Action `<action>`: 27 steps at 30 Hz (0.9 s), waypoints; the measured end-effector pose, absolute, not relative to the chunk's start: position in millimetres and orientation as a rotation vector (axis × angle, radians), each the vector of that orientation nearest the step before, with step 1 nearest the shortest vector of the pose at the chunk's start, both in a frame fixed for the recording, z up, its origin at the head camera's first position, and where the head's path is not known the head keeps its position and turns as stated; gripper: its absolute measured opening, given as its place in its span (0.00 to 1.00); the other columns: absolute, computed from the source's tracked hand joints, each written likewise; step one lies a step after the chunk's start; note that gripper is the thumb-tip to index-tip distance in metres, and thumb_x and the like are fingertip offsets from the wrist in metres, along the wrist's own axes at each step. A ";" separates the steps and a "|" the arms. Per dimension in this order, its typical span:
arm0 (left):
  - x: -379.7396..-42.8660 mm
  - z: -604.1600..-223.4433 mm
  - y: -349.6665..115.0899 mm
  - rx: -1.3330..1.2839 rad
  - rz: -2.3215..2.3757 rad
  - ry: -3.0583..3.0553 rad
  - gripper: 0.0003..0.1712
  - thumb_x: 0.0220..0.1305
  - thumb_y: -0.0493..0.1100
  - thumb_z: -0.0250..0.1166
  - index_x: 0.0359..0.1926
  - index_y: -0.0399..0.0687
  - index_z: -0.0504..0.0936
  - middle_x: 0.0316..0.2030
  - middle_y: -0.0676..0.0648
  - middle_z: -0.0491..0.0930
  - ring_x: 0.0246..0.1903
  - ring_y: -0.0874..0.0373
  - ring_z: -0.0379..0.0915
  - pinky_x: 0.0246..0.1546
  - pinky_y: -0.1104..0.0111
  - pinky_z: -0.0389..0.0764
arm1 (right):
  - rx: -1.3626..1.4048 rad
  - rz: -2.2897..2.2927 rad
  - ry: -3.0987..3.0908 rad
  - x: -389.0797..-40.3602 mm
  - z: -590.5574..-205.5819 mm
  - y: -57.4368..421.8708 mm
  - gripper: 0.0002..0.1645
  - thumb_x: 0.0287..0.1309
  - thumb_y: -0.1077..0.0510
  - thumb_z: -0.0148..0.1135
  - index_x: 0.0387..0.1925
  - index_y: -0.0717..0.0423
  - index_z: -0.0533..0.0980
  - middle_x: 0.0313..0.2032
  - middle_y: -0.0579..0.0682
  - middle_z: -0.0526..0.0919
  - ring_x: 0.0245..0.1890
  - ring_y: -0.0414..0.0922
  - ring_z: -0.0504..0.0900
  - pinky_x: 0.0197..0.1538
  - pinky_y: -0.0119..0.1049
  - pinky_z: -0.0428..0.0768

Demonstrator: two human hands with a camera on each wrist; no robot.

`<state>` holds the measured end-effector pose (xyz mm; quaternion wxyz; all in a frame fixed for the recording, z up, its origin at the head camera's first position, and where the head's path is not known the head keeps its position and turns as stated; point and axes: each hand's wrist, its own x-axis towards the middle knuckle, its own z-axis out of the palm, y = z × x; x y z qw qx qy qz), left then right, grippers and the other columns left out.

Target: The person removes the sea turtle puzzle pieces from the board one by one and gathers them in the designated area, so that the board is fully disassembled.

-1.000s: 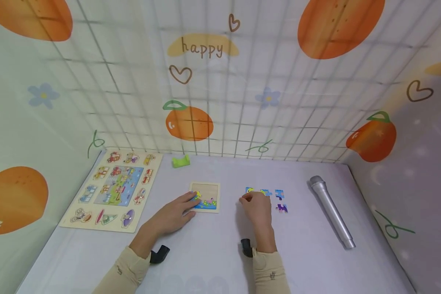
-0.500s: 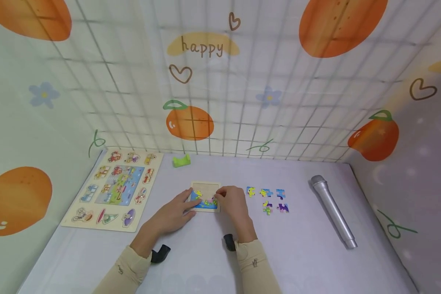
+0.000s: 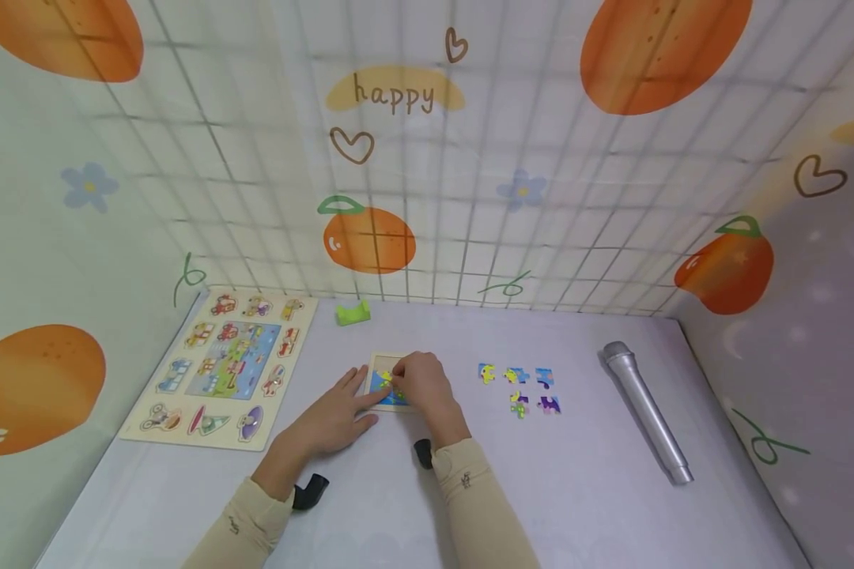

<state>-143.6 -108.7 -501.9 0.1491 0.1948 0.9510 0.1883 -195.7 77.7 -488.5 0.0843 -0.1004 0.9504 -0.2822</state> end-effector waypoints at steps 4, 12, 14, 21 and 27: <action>-142.7 -501.3 -109.3 0.578 0.535 2.732 0.29 0.77 0.55 0.57 0.75 0.66 0.67 0.81 0.34 0.46 0.81 0.39 0.40 0.79 0.48 0.55 | -0.303 -0.814 2.830 -195.9 -491.4 74.5 0.08 0.62 0.56 0.71 0.40 0.54 0.90 0.39 0.48 0.91 0.47 0.48 0.87 0.53 0.44 0.86; -142.9 -501.0 -110.3 0.604 0.512 2.734 0.29 0.76 0.55 0.57 0.75 0.64 0.68 0.80 0.34 0.47 0.81 0.39 0.41 0.79 0.49 0.55 | -0.397 -0.693 2.835 -200.6 -493.6 71.3 0.07 0.64 0.57 0.69 0.40 0.55 0.88 0.41 0.48 0.90 0.45 0.45 0.85 0.55 0.44 0.84; -142.8 -501.3 -110.4 0.599 0.507 2.728 0.29 0.76 0.55 0.57 0.75 0.63 0.68 0.81 0.34 0.46 0.81 0.39 0.41 0.80 0.49 0.54 | -0.401 -0.658 2.810 -202.4 -494.2 69.5 0.08 0.66 0.57 0.68 0.42 0.56 0.88 0.42 0.50 0.89 0.45 0.45 0.84 0.56 0.44 0.84; -142.0 -501.2 -109.7 0.604 0.526 2.721 0.29 0.77 0.53 0.57 0.75 0.60 0.69 0.80 0.33 0.47 0.81 0.38 0.41 0.79 0.49 0.55 | -0.439 -0.587 2.780 -204.5 -496.8 68.4 0.11 0.69 0.58 0.63 0.45 0.60 0.85 0.41 0.51 0.85 0.41 0.45 0.80 0.56 0.44 0.83; -142.7 -501.3 -110.0 0.593 0.514 2.727 0.29 0.77 0.54 0.57 0.75 0.61 0.69 0.80 0.34 0.47 0.81 0.39 0.41 0.79 0.49 0.55 | -0.493 -0.664 2.783 -202.1 -495.2 71.0 0.07 0.68 0.58 0.64 0.42 0.59 0.81 0.36 0.49 0.82 0.35 0.43 0.76 0.46 0.39 0.82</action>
